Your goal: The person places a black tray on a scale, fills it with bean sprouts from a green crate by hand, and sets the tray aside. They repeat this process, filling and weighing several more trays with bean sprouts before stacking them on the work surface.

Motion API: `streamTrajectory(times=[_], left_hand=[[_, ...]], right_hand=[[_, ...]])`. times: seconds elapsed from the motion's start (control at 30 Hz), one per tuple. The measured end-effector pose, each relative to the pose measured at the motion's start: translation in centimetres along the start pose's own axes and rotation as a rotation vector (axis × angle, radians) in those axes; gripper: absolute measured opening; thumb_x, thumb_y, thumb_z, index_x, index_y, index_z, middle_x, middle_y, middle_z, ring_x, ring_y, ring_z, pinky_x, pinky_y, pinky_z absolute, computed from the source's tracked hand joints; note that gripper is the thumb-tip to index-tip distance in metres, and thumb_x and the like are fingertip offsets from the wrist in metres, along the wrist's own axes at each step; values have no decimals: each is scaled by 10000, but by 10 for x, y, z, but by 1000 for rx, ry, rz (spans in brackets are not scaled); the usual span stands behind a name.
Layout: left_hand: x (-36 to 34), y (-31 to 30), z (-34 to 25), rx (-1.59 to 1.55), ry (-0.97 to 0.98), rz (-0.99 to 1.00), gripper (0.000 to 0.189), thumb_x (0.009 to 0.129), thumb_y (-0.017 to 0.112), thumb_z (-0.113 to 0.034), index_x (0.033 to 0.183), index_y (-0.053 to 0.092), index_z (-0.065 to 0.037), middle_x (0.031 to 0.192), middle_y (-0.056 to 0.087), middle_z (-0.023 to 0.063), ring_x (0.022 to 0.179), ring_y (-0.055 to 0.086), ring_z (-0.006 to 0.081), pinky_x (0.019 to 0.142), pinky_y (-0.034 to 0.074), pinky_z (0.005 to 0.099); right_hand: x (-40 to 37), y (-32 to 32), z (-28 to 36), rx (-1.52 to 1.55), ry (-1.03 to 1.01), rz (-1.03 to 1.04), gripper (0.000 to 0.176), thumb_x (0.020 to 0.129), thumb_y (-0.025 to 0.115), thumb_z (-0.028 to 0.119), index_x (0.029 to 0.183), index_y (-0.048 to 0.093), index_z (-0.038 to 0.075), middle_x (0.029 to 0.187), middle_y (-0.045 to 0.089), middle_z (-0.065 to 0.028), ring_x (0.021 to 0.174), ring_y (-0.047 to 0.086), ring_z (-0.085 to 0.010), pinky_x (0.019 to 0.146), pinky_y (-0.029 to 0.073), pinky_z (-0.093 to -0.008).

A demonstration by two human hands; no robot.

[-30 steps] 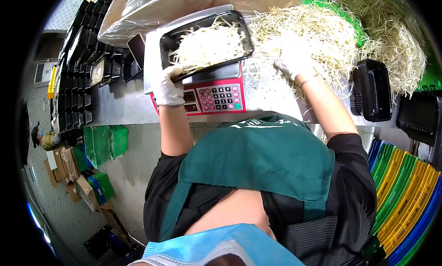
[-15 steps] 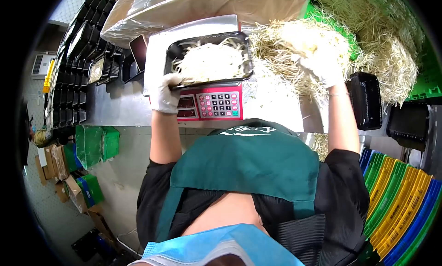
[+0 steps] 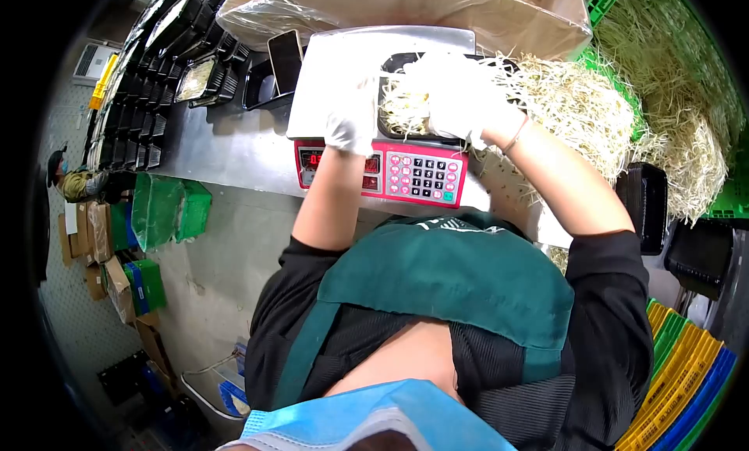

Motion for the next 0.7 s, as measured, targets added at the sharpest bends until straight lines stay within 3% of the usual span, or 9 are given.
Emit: streamTrajectory(times=[0.03, 0.1, 0.23, 0.33, 0.4, 0.5, 0.57, 0.67, 0.7], left_hand=[[8, 6, 2, -8, -3, 1, 511, 879, 576, -222, 1296, 422, 31, 1203, 530, 166, 1074, 532, 226, 929, 440, 342], [18, 36, -5, 1086, 526, 276, 562, 883, 579, -274, 1318, 400, 34, 1221, 522, 203, 1115, 522, 268, 963, 420, 384], [7, 46, -4, 1288, 531, 435, 639, 854, 599, -346, 1319, 399, 43, 1212, 526, 230, 1126, 519, 326, 982, 398, 425], [15, 34, 17, 690, 240, 733, 698, 832, 576, -445, 1317, 408, 28, 1185, 541, 231, 1092, 520, 354, 932, 412, 445], [12, 62, -12, 1755, 236, 761, 476, 873, 509, -427, 1179, 578, -69, 1100, 605, 174, 1017, 556, 315, 889, 429, 404], [5, 84, -38, 1811, 275, 800, 444, 874, 499, -416, 1147, 590, -79, 1051, 619, 166, 949, 565, 324, 852, 437, 419], [5, 80, -44, 1873, 197, 959, 478, 878, 488, -419, 1211, 560, -84, 1085, 617, 169, 998, 568, 307, 876, 439, 396], [11, 26, -24, 854, 64, 731, 487, 858, 554, -359, 1252, 539, -72, 1299, 516, 140, 1183, 474, 296, 1027, 335, 397], [6, 19, -36, 1158, 351, 687, 461, 857, 560, -284, 1265, 523, -72, 1291, 520, 141, 1167, 485, 287, 1022, 341, 393]], right_hand=[[2, -1, -1, -5, -5, 26, 389, 715, 538, 180, 1076, 625, 66, 1009, 620, -152, 853, 567, -319, 800, 467, -381], [4, -13, -9, -60, 95, 150, 370, 743, 584, 251, 1061, 629, 69, 982, 624, -152, 859, 580, -312, 792, 476, -368], [-15, -54, -33, 357, 208, 196, 577, 691, 701, 466, 1097, 603, 68, 973, 638, -151, 885, 603, -323, 827, 475, -357], [-31, -81, -21, 107, 173, 146, 524, 687, 717, 418, 1067, 622, 68, 978, 642, -151, 883, 605, -329, 799, 477, -380], [-37, -58, -24, -45, 267, 251, 561, 671, 726, 419, 1102, 610, 78, 965, 642, -153, 869, 604, -326, 787, 477, -383], [-35, -51, -37, -173, 368, 425, 687, 615, 751, 437, 1178, 573, 85, 949, 640, -143, 839, 599, -318, 766, 474, -392], [-37, -69, -39, -21, 32, 116, 694, 601, 776, 401, 1175, 570, 71, 994, 629, -143, 874, 592, -322, 788, 474, -381], [-54, -112, -38, 185, 162, 53, 623, 675, 753, 285, 1224, 549, 74, 1142, 604, -132, 1025, 583, -260, 903, 451, -351], [-64, -119, -39, 340, 191, -20, 585, 712, 737, 244, 1238, 543, 78, 1182, 595, -123, 1079, 571, -233, 943, 438, -341]])
Point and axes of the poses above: each hand's wrist, its own x-axis towards the middle knuckle, its own y-axis out of the palm, z = x × y, the point moved 1 cm from there along x, towards the middle knuckle
